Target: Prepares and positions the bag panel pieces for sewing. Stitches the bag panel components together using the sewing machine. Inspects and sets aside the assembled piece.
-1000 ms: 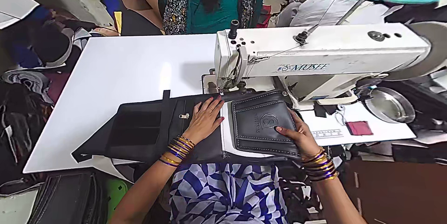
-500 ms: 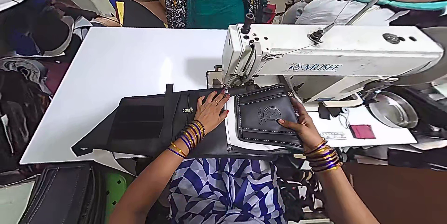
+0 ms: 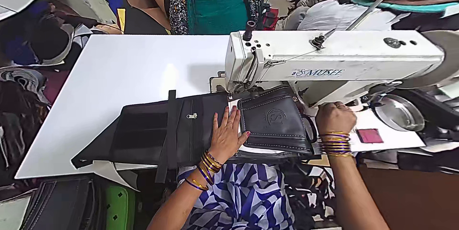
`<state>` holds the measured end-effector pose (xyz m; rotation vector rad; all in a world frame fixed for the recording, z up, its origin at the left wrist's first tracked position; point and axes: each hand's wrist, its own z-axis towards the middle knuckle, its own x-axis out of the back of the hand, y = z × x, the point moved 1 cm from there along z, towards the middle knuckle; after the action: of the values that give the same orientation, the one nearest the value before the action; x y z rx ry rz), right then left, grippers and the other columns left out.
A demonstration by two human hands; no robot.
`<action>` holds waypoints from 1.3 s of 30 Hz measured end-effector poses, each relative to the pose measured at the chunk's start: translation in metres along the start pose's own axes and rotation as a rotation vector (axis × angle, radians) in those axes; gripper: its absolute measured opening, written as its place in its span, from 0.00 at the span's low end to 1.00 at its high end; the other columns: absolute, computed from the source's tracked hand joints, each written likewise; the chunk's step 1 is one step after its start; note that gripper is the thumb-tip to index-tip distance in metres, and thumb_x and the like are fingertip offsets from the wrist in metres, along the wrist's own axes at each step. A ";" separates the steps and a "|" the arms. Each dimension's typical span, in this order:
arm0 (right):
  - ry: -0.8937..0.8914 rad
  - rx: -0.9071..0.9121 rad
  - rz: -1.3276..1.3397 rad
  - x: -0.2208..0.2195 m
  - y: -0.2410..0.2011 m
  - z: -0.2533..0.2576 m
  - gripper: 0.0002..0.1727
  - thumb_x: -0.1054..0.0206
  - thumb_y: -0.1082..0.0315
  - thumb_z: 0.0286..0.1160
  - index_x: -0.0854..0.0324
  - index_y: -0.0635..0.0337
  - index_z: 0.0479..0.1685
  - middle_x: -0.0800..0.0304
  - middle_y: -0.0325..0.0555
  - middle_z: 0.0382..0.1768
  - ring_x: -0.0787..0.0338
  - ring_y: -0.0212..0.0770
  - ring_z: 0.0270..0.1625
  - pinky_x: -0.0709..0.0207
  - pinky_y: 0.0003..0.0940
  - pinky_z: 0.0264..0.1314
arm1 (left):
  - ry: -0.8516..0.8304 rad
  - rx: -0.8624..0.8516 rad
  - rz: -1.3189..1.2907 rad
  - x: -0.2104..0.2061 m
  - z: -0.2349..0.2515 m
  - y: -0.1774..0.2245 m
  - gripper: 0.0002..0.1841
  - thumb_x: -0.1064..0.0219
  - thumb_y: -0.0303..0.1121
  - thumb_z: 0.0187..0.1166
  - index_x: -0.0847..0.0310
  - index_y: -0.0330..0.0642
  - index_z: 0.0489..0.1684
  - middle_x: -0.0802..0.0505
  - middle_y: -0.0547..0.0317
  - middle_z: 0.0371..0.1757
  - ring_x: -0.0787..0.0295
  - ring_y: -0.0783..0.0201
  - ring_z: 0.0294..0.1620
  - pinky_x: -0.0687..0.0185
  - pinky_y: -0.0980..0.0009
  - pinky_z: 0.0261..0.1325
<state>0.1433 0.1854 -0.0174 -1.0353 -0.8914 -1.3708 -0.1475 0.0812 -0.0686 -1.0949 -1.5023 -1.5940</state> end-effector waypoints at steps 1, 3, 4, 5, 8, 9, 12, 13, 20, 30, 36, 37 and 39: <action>0.020 -0.006 0.007 -0.004 0.000 -0.004 0.16 0.43 0.73 0.83 0.18 0.83 0.38 0.15 0.83 0.50 0.14 0.82 0.57 0.26 0.76 0.50 | 0.017 -0.010 -0.002 -0.002 -0.002 0.001 0.43 0.56 0.61 0.88 0.47 0.35 0.93 0.44 0.48 0.95 0.59 0.44 0.97 0.74 0.30 0.89; 0.034 -0.014 0.009 -0.007 -0.001 -0.003 0.15 0.42 0.73 0.83 0.17 0.82 0.39 0.14 0.81 0.51 0.14 0.80 0.59 0.25 0.75 0.52 | 0.077 -0.029 -0.001 -0.004 -0.005 0.003 0.42 0.54 0.60 0.88 0.42 0.33 0.90 0.39 0.46 0.94 0.52 0.42 0.95 0.67 0.31 0.89; 0.020 -0.014 0.007 -0.007 0.000 -0.003 0.15 0.42 0.73 0.83 0.17 0.81 0.39 0.14 0.80 0.51 0.14 0.79 0.59 0.25 0.74 0.52 | 0.092 -0.033 0.002 -0.005 -0.007 0.003 0.42 0.54 0.60 0.87 0.41 0.33 0.90 0.37 0.46 0.93 0.50 0.41 0.95 0.65 0.32 0.90; 0.007 -0.005 0.009 -0.004 0.001 -0.002 0.14 0.41 0.73 0.82 0.17 0.81 0.39 0.14 0.80 0.51 0.14 0.80 0.58 0.25 0.75 0.52 | 0.096 -0.034 0.005 -0.005 -0.008 0.003 0.42 0.55 0.61 0.87 0.41 0.34 0.90 0.37 0.46 0.93 0.49 0.41 0.95 0.64 0.33 0.90; 0.008 0.076 0.110 0.015 0.007 0.003 0.13 0.37 0.72 0.80 0.15 0.80 0.39 0.13 0.81 0.46 0.13 0.82 0.53 0.27 0.78 0.48 | 0.066 -0.014 -0.003 -0.002 -0.007 0.004 0.42 0.56 0.62 0.87 0.44 0.35 0.92 0.39 0.47 0.94 0.52 0.44 0.96 0.66 0.35 0.91; 0.003 0.114 0.196 0.023 0.009 0.001 0.13 0.35 0.72 0.80 0.13 0.78 0.44 0.12 0.80 0.46 0.12 0.82 0.51 0.27 0.79 0.49 | 0.049 0.000 -0.007 -0.001 -0.005 0.003 0.42 0.56 0.61 0.88 0.46 0.36 0.93 0.40 0.48 0.94 0.54 0.45 0.96 0.68 0.36 0.91; 0.061 0.324 0.453 0.042 -0.003 -0.028 0.13 0.34 0.71 0.78 0.11 0.75 0.48 0.08 0.72 0.47 0.07 0.70 0.49 0.18 0.69 0.53 | 0.039 0.031 -0.009 0.000 0.004 0.003 0.41 0.55 0.60 0.89 0.49 0.36 0.93 0.42 0.47 0.95 0.57 0.47 0.97 0.71 0.37 0.92; 0.091 0.425 0.539 0.045 -0.015 -0.043 0.14 0.35 0.70 0.75 0.10 0.74 0.44 0.07 0.68 0.44 0.05 0.64 0.46 0.15 0.62 0.50 | 0.034 0.039 -0.007 -0.001 0.006 0.003 0.42 0.55 0.60 0.89 0.49 0.36 0.94 0.43 0.47 0.95 0.58 0.47 0.97 0.72 0.37 0.92; -0.167 1.005 0.593 0.006 -0.090 -0.113 0.09 0.30 0.66 0.66 0.06 0.61 0.37 0.04 0.51 0.43 0.08 0.60 0.52 0.20 0.57 0.48 | -0.027 0.032 -0.014 0.008 0.019 -0.002 0.42 0.54 0.59 0.89 0.52 0.35 0.94 0.47 0.47 0.96 0.62 0.48 0.98 0.72 0.40 0.93; 0.141 1.204 0.511 -0.018 -0.105 -0.105 0.11 0.38 0.69 0.70 0.15 0.62 0.24 0.09 0.53 0.32 0.10 0.58 0.42 0.22 0.50 0.41 | 0.053 -0.479 -0.239 0.023 -0.054 -0.059 0.23 0.32 0.40 0.78 0.15 0.49 0.72 0.09 0.57 0.69 0.17 0.48 0.73 0.25 0.48 0.72; 0.155 1.142 0.505 -0.021 -0.105 -0.109 0.11 0.40 0.69 0.73 0.12 0.59 0.30 0.06 0.50 0.37 0.10 0.56 0.45 0.24 0.50 0.42 | 0.209 -0.508 -0.033 0.015 -0.052 -0.051 0.17 0.42 0.36 0.84 0.09 0.52 0.63 0.08 0.58 0.67 0.12 0.48 0.67 0.19 0.49 0.58; 0.119 1.121 0.506 -0.022 -0.101 -0.108 0.12 0.40 0.67 0.74 0.10 0.57 0.36 0.06 0.49 0.39 0.09 0.57 0.47 0.24 0.51 0.44 | 0.202 -0.519 -0.013 0.015 -0.051 -0.052 0.18 0.44 0.41 0.87 0.09 0.53 0.63 0.08 0.62 0.69 0.13 0.50 0.68 0.19 0.51 0.58; 0.039 1.077 0.504 -0.024 -0.095 -0.104 0.19 0.44 0.58 0.78 0.06 0.51 0.50 0.06 0.50 0.43 0.11 0.57 0.50 0.26 0.54 0.49 | 0.174 -0.526 0.004 0.018 -0.046 -0.055 0.19 0.46 0.44 0.89 0.10 0.54 0.65 0.09 0.66 0.70 0.13 0.52 0.69 0.21 0.51 0.59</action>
<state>0.0393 0.1023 -0.0687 -0.3305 -1.0467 -0.3471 -0.2100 0.0426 -0.0745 -1.1903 -0.9875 -2.0882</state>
